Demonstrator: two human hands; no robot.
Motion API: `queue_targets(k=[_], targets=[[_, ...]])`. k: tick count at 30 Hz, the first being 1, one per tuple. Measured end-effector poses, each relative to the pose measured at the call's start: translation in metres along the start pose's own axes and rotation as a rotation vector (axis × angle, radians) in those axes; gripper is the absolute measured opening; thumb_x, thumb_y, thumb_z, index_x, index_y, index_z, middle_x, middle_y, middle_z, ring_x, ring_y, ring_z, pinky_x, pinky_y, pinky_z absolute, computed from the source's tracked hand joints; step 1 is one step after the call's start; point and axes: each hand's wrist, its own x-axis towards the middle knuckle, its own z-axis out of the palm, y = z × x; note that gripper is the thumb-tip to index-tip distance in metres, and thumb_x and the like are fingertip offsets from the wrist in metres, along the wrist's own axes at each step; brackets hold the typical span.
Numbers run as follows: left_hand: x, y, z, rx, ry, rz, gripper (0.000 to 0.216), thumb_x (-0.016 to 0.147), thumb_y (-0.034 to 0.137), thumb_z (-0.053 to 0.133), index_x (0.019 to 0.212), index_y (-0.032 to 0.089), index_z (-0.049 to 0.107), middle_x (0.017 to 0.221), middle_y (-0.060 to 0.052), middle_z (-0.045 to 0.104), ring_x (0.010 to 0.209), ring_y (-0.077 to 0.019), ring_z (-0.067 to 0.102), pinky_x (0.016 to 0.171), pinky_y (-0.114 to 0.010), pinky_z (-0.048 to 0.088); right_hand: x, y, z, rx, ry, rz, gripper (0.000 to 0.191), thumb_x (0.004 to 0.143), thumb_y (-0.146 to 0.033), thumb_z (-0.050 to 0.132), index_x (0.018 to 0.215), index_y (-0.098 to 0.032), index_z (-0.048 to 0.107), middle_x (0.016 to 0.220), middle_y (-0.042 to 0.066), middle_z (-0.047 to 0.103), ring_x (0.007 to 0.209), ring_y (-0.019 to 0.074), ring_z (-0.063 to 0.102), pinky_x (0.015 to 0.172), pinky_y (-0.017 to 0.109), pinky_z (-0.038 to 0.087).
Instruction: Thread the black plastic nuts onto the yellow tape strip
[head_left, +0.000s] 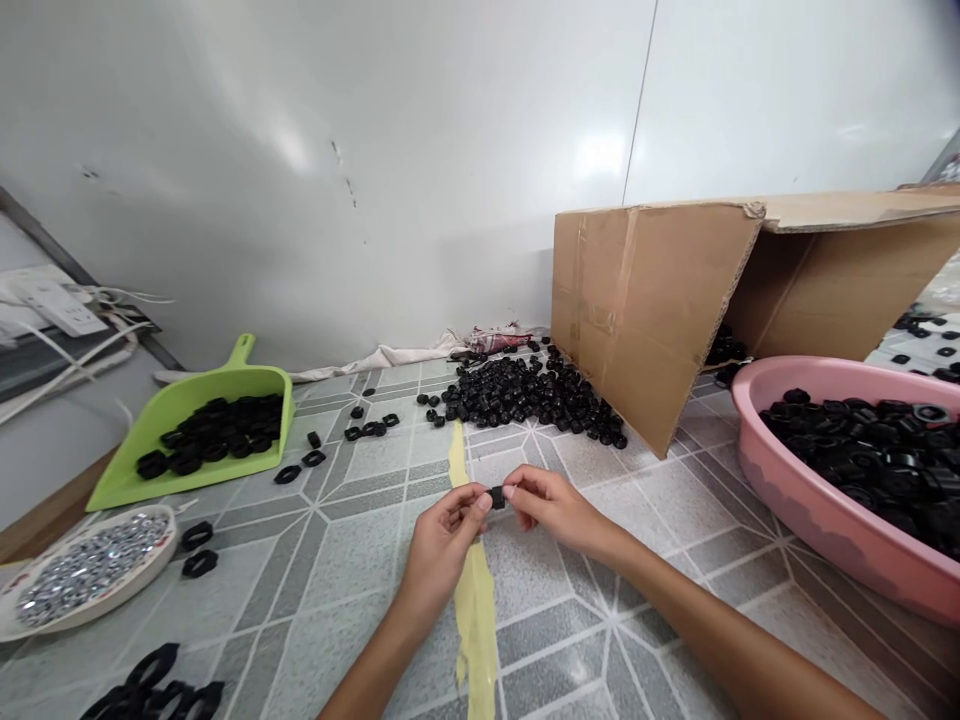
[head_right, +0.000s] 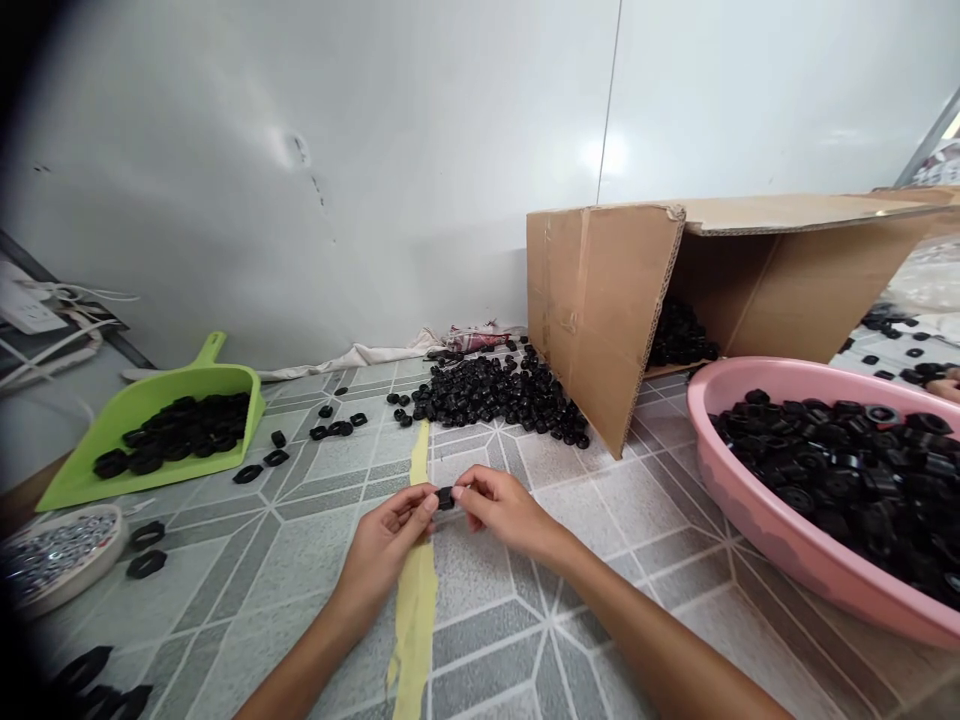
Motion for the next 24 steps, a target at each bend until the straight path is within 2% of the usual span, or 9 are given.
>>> queue_targets(k=[6, 10, 13, 15, 18, 21, 24], targets=[[0.0003, 0.0026, 0.0002, -0.03, 0.017, -0.003, 0.041, 0.073, 0.049, 0.078, 0.096, 0.016, 0.07, 0.089, -0.006, 0.069, 0.073, -0.0145, 0.059, 0.068, -0.024, 0.049, -0.0023, 0.0018, -0.0001, -0.123, -0.033, 0.02, 0.046, 0.094, -0.055, 0.052, 0.075, -0.015, 0.065, 0.058, -0.001, 0.054, 0.053, 0.0104, 0.046, 0.054, 0.025, 0.032], [0.0012, 0.0018, -0.0002, -0.025, 0.021, 0.006, 0.04, 0.074, 0.05, 0.077, 0.095, 0.016, 0.07, 0.079, -0.002, 0.064, 0.068, -0.0125, 0.054, 0.065, -0.023, 0.045, 0.0, 0.0065, -0.0011, 0.05, -0.006, 0.011, 0.035, 0.087, -0.053, 0.065, 0.092, -0.019, 0.06, 0.059, -0.006, 0.05, 0.055, 0.0113, 0.05, 0.055, 0.024, 0.037], [0.0008, 0.002, -0.0003, -0.013, -0.004, 0.003, 0.038, 0.076, 0.05, 0.075, 0.091, 0.016, 0.069, 0.075, -0.001, 0.061, 0.067, -0.0124, 0.052, 0.062, -0.022, 0.043, 0.0003, 0.0063, -0.0013, 0.129, -0.016, 0.001, 0.046, 0.079, -0.048, 0.076, 0.11, -0.023, 0.053, 0.061, -0.009, 0.046, 0.057, 0.0112, 0.05, 0.058, 0.024, 0.04], [0.0001, 0.0033, -0.0002, -0.002, -0.014, 0.008, 0.036, 0.077, 0.049, 0.074, 0.09, 0.016, 0.07, 0.074, -0.001, 0.06, 0.067, -0.0126, 0.051, 0.063, -0.022, 0.043, -0.0001, 0.0046, -0.001, 0.103, -0.036, -0.006, 0.046, 0.08, -0.048, 0.075, 0.113, -0.023, 0.055, 0.062, -0.009, 0.047, 0.058, 0.0114, 0.051, 0.059, 0.024, 0.042], [-0.0006, 0.0058, 0.0003, 0.013, -0.032, 0.025, 0.033, 0.078, 0.048, 0.074, 0.089, 0.017, 0.07, 0.075, -0.002, 0.061, 0.067, -0.0128, 0.051, 0.064, -0.023, 0.043, -0.0006, 0.003, 0.0007, 0.052, -0.008, 0.01, 0.036, 0.084, -0.053, 0.069, 0.096, -0.019, 0.062, 0.061, -0.006, 0.049, 0.056, 0.0118, 0.05, 0.056, 0.025, 0.043], [-0.0003, 0.0069, 0.0005, 0.013, -0.036, 0.023, 0.033, 0.076, 0.047, 0.076, 0.089, 0.016, 0.072, 0.08, -0.004, 0.064, 0.069, -0.0133, 0.053, 0.065, -0.023, 0.045, -0.0005, 0.0051, 0.0038, -0.02, 0.031, 0.023, 0.049, 0.092, -0.059, 0.054, 0.069, -0.017, 0.061, 0.052, -0.003, 0.048, 0.05, 0.0111, 0.046, 0.053, 0.025, 0.04], [0.0006, 0.0066, 0.0001, -0.014, 0.001, 0.006, 0.036, 0.075, 0.048, 0.077, 0.092, 0.017, 0.073, 0.084, -0.005, 0.067, 0.07, -0.0138, 0.055, 0.067, -0.023, 0.047, -0.0005, 0.0071, 0.0063, -0.034, 0.09, 0.023, 0.056, 0.095, -0.06, 0.046, 0.063, -0.017, 0.058, 0.048, -0.003, 0.046, 0.048, 0.0112, 0.046, 0.053, 0.025, 0.039]])
